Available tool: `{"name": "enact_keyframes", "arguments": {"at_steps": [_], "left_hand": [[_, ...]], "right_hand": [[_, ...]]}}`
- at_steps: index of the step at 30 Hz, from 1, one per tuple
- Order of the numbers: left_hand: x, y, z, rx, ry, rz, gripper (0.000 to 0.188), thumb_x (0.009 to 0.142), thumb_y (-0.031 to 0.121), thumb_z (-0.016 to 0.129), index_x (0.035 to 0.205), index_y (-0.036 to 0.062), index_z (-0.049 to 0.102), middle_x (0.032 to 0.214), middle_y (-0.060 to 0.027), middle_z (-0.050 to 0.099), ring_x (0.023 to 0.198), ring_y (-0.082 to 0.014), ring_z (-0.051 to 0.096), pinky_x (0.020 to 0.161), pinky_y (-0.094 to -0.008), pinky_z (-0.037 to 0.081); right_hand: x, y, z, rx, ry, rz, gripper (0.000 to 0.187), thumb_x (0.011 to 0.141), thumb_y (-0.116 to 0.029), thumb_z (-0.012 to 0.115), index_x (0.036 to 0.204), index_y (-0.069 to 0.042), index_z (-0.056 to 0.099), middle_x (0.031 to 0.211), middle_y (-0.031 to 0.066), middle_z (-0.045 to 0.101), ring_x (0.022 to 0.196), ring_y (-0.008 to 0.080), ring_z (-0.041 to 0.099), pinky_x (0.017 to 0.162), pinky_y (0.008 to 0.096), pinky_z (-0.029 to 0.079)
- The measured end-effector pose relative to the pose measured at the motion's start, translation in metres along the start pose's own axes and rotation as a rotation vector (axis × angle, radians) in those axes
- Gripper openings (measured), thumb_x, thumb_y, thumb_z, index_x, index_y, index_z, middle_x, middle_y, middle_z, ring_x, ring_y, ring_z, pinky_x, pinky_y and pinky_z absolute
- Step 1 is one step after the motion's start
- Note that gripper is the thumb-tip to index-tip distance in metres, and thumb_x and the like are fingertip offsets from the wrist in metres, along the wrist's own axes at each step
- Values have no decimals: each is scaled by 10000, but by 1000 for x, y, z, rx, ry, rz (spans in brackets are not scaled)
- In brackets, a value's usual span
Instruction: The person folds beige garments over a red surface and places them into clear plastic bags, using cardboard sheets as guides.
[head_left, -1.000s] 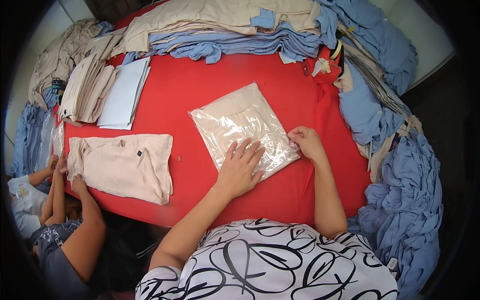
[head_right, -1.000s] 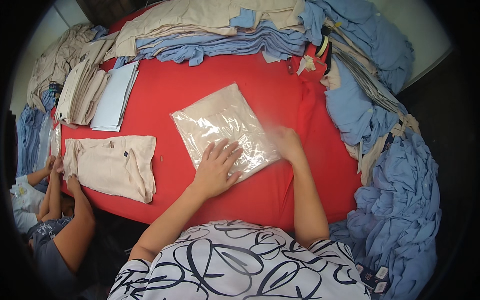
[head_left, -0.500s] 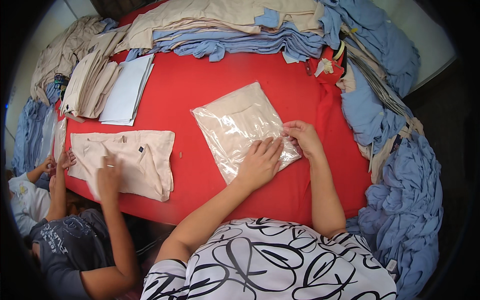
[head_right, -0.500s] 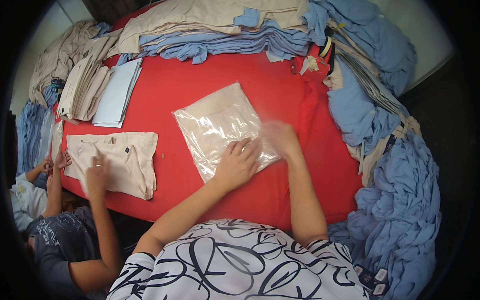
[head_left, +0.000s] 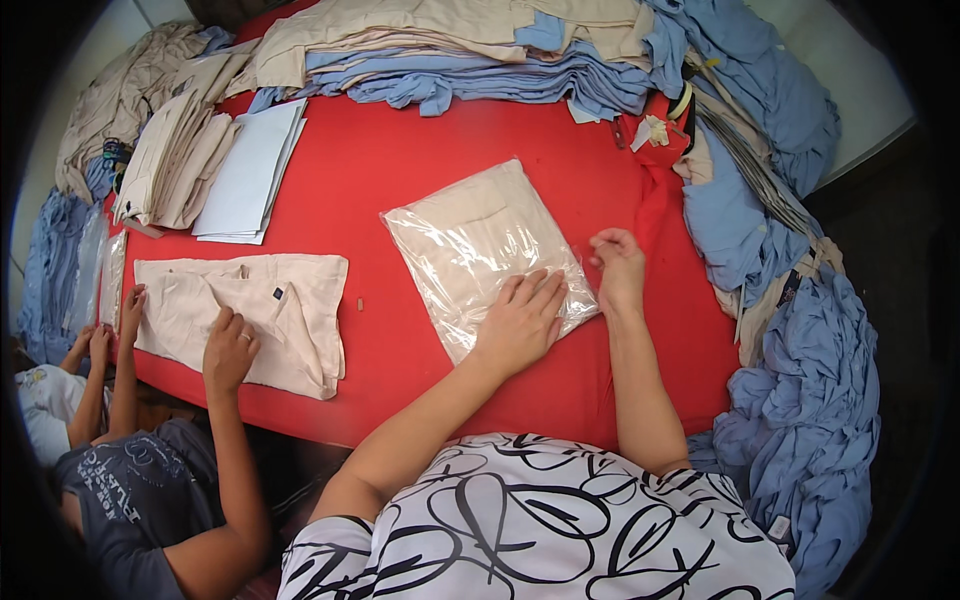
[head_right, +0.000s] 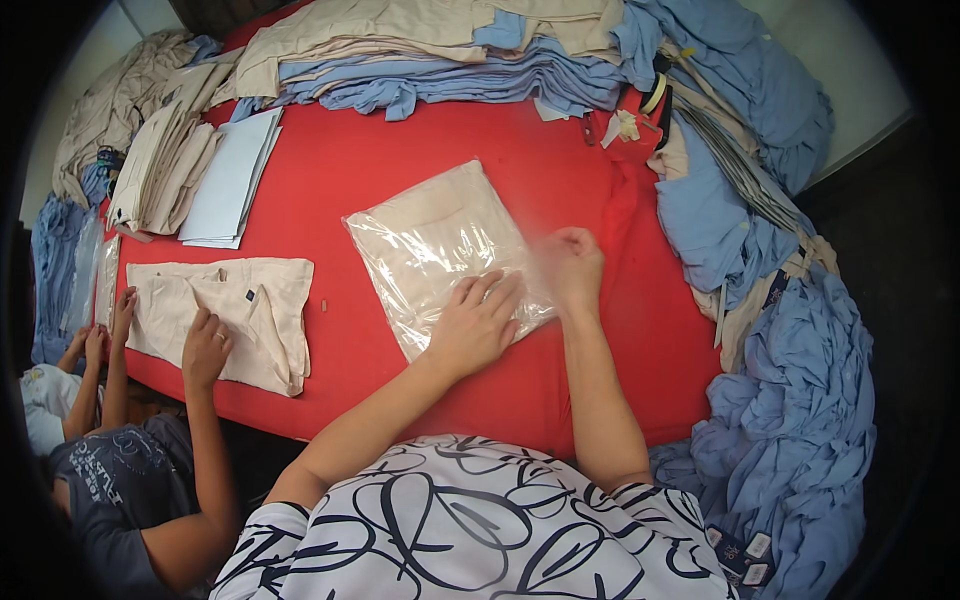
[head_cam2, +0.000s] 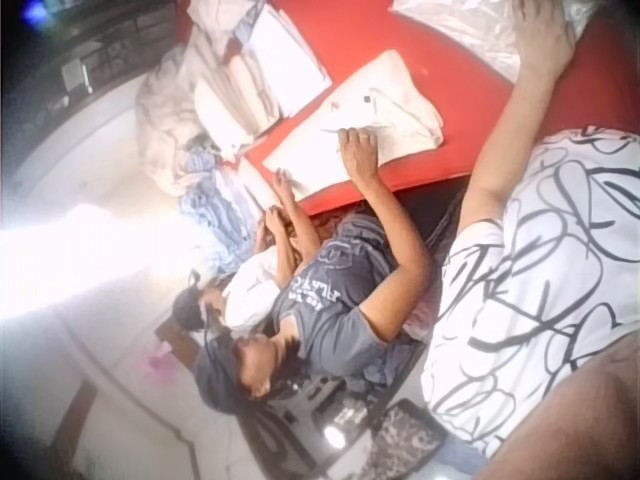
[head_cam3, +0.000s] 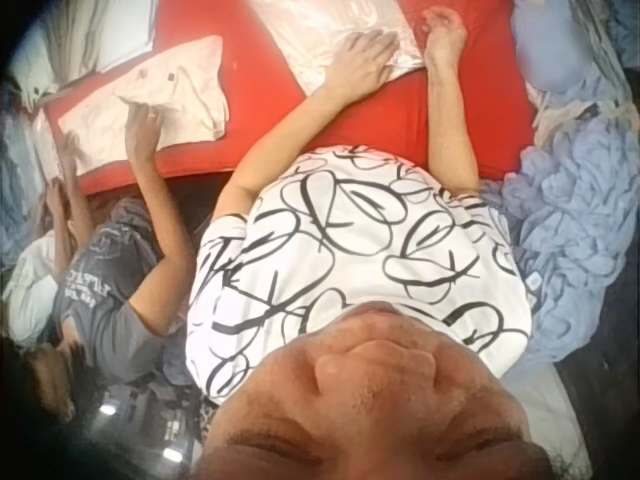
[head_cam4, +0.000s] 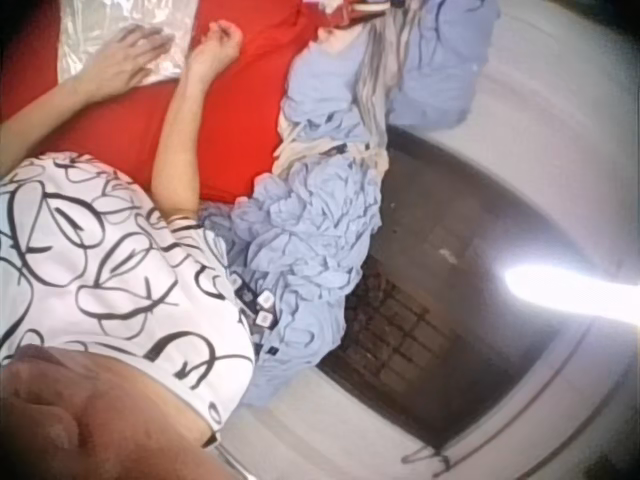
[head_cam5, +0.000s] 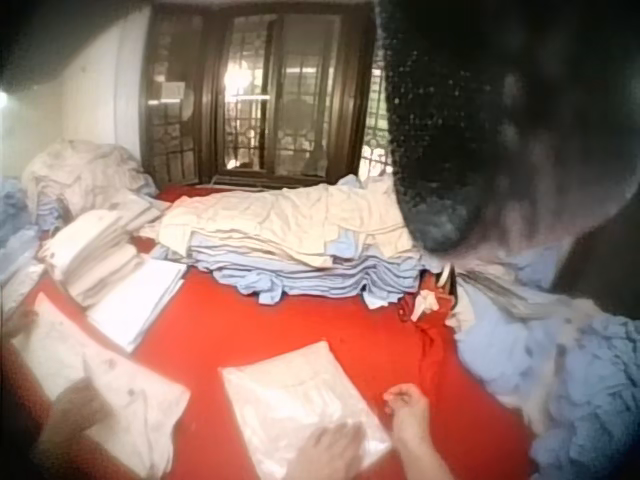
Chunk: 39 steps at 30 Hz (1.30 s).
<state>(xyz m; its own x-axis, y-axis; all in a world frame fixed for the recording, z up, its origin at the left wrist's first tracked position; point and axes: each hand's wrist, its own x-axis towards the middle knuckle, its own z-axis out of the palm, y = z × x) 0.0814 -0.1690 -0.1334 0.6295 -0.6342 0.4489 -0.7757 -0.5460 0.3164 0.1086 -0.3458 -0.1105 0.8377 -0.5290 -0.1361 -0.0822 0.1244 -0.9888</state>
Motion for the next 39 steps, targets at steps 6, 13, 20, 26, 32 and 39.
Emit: {"name": "enact_keyframes", "arguments": {"at_steps": [6,13,20,26,32,39], "left_hand": [[6,2,-5,-33,-51,-54,447,824,229,662,1211,23,580,1348,-102,535,1246,-289,470,1052,-446,351],[-29,-11,-27,25,-126,-53,608,890,355,623,1377,25,469,1440,-118,474,1366,-290,394,1151,-489,254],[-65,-13,-49,5,-156,-210,656,930,412,555,1481,105,375,1550,-89,350,1449,-267,286,1178,-571,143],[-69,-11,-56,9,-221,-228,652,945,440,515,1499,140,351,1575,-37,309,1468,-231,243,1184,-600,90],[-76,-21,-58,-286,-185,-209,575,938,287,511,1481,138,393,1563,-61,330,1478,-252,220,1202,-557,80],[-108,-51,-104,-236,2,-250,606,843,-22,547,1427,117,472,1529,-107,381,1457,-329,265,1193,-529,155]], "right_hand": [[-33,2,-7,-911,-122,-687,172,904,-36,586,1047,-53,679,1031,35,676,942,182,597,801,322,433],[-38,39,-10,-1166,-58,-800,244,867,-91,588,1088,-38,679,1134,61,652,1068,254,553,905,420,385],[-46,5,30,-1147,-138,-517,413,810,-258,750,1107,4,636,1092,103,652,1072,298,559,927,423,418],[-25,-6,25,-911,-265,-186,517,742,-192,826,1128,42,573,979,135,657,884,260,651,743,380,517],[-9,-7,-4,-149,-593,292,652,863,33,655,1417,56,311,1133,213,651,971,229,673,824,314,548],[-35,-53,-6,356,-701,218,711,938,-54,581,1523,12,184,1409,191,492,1234,264,547,1047,353,431]]}}
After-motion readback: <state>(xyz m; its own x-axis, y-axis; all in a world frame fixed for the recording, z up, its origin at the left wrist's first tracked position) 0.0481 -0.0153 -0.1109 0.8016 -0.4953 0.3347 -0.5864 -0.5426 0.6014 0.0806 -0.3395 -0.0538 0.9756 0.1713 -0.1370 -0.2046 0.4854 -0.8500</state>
